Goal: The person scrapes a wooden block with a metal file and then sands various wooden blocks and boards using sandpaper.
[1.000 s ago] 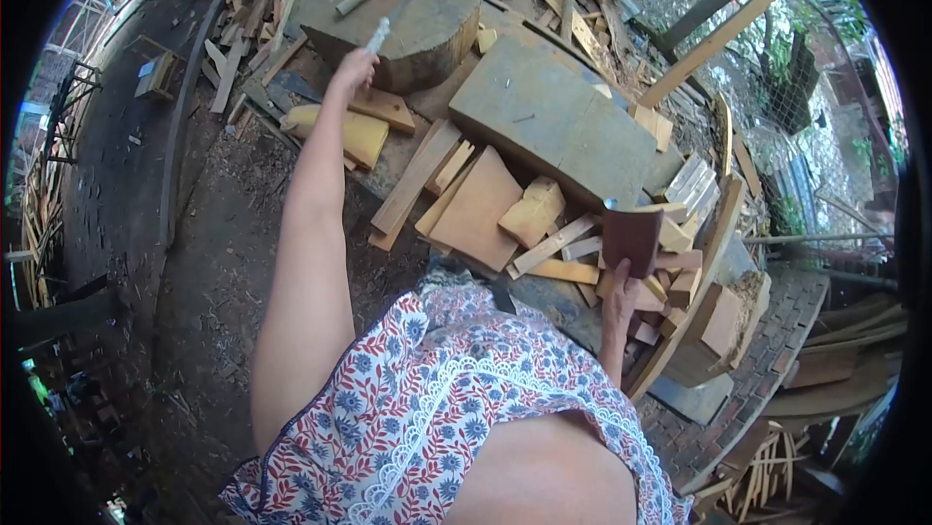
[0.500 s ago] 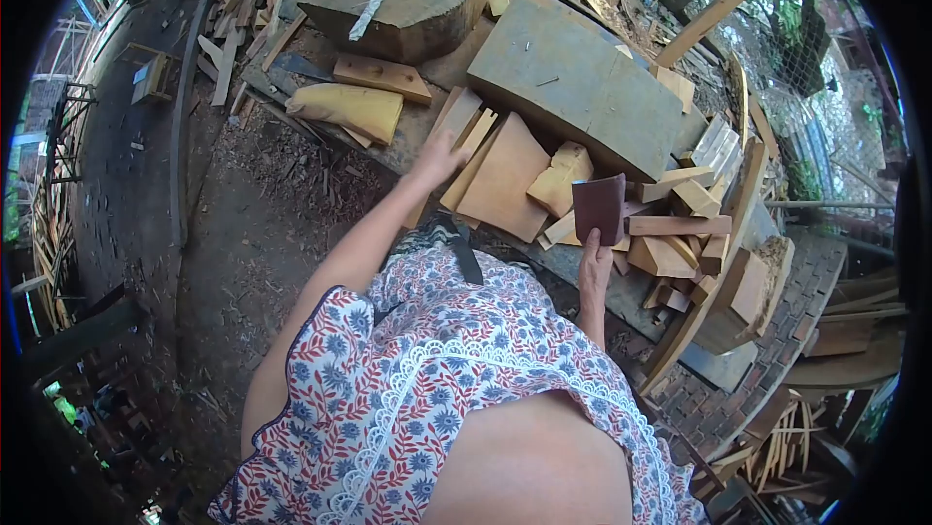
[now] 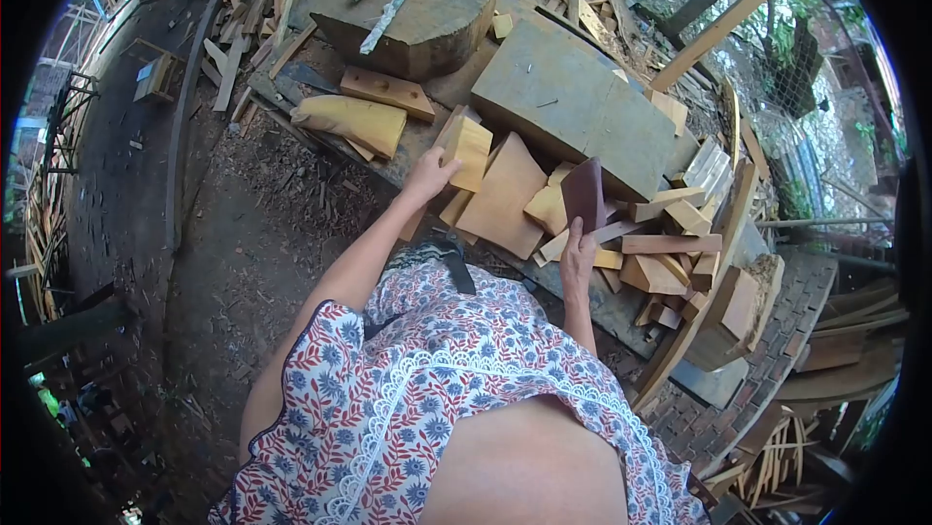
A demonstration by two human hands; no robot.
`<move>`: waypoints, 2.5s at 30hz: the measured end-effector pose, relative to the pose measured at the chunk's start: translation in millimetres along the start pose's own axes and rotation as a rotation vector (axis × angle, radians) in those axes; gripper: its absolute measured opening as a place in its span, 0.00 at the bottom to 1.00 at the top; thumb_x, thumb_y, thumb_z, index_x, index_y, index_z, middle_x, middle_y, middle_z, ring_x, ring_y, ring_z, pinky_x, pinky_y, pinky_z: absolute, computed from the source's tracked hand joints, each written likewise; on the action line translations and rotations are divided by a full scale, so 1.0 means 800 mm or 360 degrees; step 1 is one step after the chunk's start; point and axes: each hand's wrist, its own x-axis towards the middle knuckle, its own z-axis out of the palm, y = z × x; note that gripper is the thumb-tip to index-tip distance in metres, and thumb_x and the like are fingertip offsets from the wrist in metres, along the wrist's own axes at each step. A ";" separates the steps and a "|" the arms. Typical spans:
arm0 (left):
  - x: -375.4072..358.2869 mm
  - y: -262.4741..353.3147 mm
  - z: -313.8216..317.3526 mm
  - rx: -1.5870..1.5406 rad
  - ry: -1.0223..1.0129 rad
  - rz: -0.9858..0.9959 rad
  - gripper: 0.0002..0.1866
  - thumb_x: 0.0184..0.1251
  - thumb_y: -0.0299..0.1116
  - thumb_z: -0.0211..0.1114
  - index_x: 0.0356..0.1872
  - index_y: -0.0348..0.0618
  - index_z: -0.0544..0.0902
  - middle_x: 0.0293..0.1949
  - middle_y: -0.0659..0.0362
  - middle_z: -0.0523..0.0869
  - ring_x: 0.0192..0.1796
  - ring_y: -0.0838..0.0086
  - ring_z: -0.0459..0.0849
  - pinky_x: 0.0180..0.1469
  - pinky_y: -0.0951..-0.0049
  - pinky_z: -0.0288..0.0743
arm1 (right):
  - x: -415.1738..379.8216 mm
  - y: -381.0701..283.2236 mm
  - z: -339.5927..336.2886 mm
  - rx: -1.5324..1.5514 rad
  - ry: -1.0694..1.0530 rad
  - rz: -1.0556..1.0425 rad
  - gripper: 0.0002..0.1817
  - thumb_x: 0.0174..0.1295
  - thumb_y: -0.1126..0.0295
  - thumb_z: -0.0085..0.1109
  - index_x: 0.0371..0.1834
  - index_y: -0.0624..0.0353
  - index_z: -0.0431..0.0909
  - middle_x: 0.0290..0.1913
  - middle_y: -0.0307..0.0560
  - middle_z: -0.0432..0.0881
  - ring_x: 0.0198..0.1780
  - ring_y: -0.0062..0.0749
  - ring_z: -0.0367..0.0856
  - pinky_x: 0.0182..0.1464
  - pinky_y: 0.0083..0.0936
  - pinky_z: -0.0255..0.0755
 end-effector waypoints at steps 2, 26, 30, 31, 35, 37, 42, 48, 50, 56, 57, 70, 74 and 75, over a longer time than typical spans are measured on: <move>0.001 0.006 0.005 -0.0621 -0.0152 -0.0240 0.17 0.59 0.41 0.61 0.39 0.37 0.74 0.41 0.49 0.78 0.44 0.67 0.81 0.42 0.66 0.77 | 0.002 -0.020 0.000 -0.0067 -0.0143 0.0112 0.25 0.69 0.53 0.39 0.56 0.66 0.66 0.41 0.63 0.77 0.43 0.53 0.77 0.45 0.35 0.68; 0.030 0.209 0.122 -0.0692 -0.0792 -0.0066 0.14 0.61 0.41 0.56 0.36 0.38 0.75 0.31 0.57 0.80 0.29 0.75 0.82 0.27 0.75 0.81 | 0.138 0.024 -0.019 -0.0347 -0.0121 -0.0230 0.18 0.68 0.61 0.42 0.49 0.66 0.68 0.40 0.68 0.76 0.46 0.61 0.73 0.46 0.42 0.66; 0.077 0.249 0.183 -0.0537 -0.0894 -0.0173 0.18 0.60 0.48 0.54 0.33 0.42 0.78 0.26 0.59 0.81 0.24 0.76 0.80 0.24 0.78 0.76 | 0.148 0.057 -0.059 -0.0440 -0.0053 -0.0200 0.21 0.68 0.57 0.40 0.48 0.67 0.68 0.39 0.69 0.76 0.44 0.63 0.74 0.45 0.43 0.66; 0.088 0.250 0.201 -0.0570 -0.0876 -0.0196 0.18 0.61 0.49 0.54 0.33 0.42 0.78 0.27 0.59 0.81 0.23 0.75 0.80 0.24 0.77 0.75 | 0.147 0.053 -0.072 -0.0419 -0.0101 -0.0099 0.21 0.68 0.58 0.41 0.46 0.68 0.69 0.39 0.69 0.76 0.44 0.63 0.74 0.45 0.45 0.66; 0.078 0.266 0.235 -0.0853 -0.0739 -0.0242 0.27 0.63 0.57 0.50 0.42 0.39 0.78 0.32 0.58 0.82 0.34 0.75 0.80 0.35 0.76 0.72 | 0.164 0.075 -0.104 -0.0335 -0.0112 0.0056 0.24 0.68 0.55 0.40 0.41 0.71 0.71 0.36 0.71 0.76 0.43 0.64 0.75 0.43 0.47 0.66; 0.065 0.267 0.245 -0.1158 -0.0758 -0.0230 0.36 0.63 0.64 0.47 0.53 0.39 0.74 0.43 0.54 0.81 0.46 0.73 0.77 0.49 0.76 0.67 | 0.172 0.081 -0.113 -0.0280 -0.0112 0.0140 0.25 0.68 0.54 0.39 0.39 0.71 0.71 0.36 0.71 0.76 0.43 0.64 0.75 0.42 0.47 0.67; 0.012 0.274 0.273 -0.1033 -0.0312 0.0440 0.37 0.61 0.62 0.53 0.54 0.33 0.72 0.49 0.45 0.78 0.54 0.60 0.75 0.58 0.66 0.65 | 0.178 0.088 -0.108 -0.0033 -0.0244 0.0071 0.27 0.68 0.51 0.37 0.44 0.71 0.70 0.39 0.72 0.76 0.46 0.64 0.74 0.45 0.46 0.67; 0.016 0.264 0.264 -0.0617 -0.0171 0.0451 0.41 0.51 0.58 0.65 0.55 0.32 0.68 0.46 0.42 0.79 0.52 0.55 0.77 0.53 0.65 0.69 | 0.220 0.100 -0.096 0.0113 -0.0351 -0.0118 0.26 0.68 0.52 0.37 0.47 0.70 0.69 0.42 0.73 0.75 0.48 0.65 0.72 0.48 0.46 0.65; 0.023 0.259 0.267 -0.0605 -0.0145 0.0425 0.41 0.51 0.57 0.65 0.57 0.33 0.67 0.46 0.42 0.79 0.51 0.55 0.78 0.53 0.64 0.70 | 0.248 0.124 -0.086 0.0057 -0.0423 -0.0221 0.26 0.68 0.53 0.37 0.46 0.71 0.69 0.43 0.73 0.75 0.49 0.64 0.72 0.48 0.45 0.65; -0.012 0.279 0.294 -0.0235 -0.0021 0.0623 0.40 0.51 0.44 0.69 0.64 0.39 0.62 0.58 0.44 0.71 0.60 0.57 0.70 0.60 0.67 0.66 | 0.242 0.082 -0.134 0.0469 -0.0384 -0.0127 0.27 0.69 0.52 0.36 0.44 0.71 0.71 0.38 0.56 0.79 0.41 0.40 0.77 0.46 0.31 0.68; -0.019 0.278 0.309 -0.0195 0.0058 0.0681 0.40 0.50 0.42 0.69 0.64 0.40 0.62 0.58 0.45 0.69 0.60 0.56 0.70 0.59 0.65 0.66 | 0.233 0.076 -0.147 0.0645 -0.0459 -0.0004 0.27 0.70 0.52 0.36 0.43 0.70 0.72 0.37 0.52 0.78 0.40 0.35 0.75 0.45 0.29 0.68; -0.046 0.253 0.334 -0.0125 -0.0057 0.0891 0.38 0.55 0.43 0.66 0.64 0.39 0.60 0.62 0.49 0.65 0.62 0.59 0.68 0.62 0.66 0.64 | 0.203 0.115 -0.184 0.0541 -0.0726 0.0298 0.20 0.60 0.57 0.55 0.35 0.69 0.77 0.26 0.43 0.78 0.26 0.27 0.77 0.30 0.23 0.71; -0.033 0.224 0.353 -0.1416 0.0329 0.0110 0.37 0.58 0.53 0.63 0.62 0.39 0.63 0.59 0.49 0.69 0.60 0.63 0.70 0.59 0.67 0.66 | 0.178 0.118 -0.210 0.0989 -0.0831 0.0564 0.28 0.61 0.59 0.53 0.60 0.63 0.60 0.52 0.48 0.73 0.49 0.32 0.77 0.43 0.33 0.77; -0.044 0.227 0.340 -0.1594 0.0059 -0.0188 0.37 0.58 0.55 0.61 0.61 0.40 0.64 0.57 0.50 0.71 0.58 0.64 0.72 0.57 0.67 0.69 | 0.167 0.112 -0.215 0.1243 -0.0900 0.0580 0.28 0.61 0.58 0.53 0.60 0.62 0.61 0.52 0.47 0.73 0.50 0.31 0.76 0.46 0.33 0.76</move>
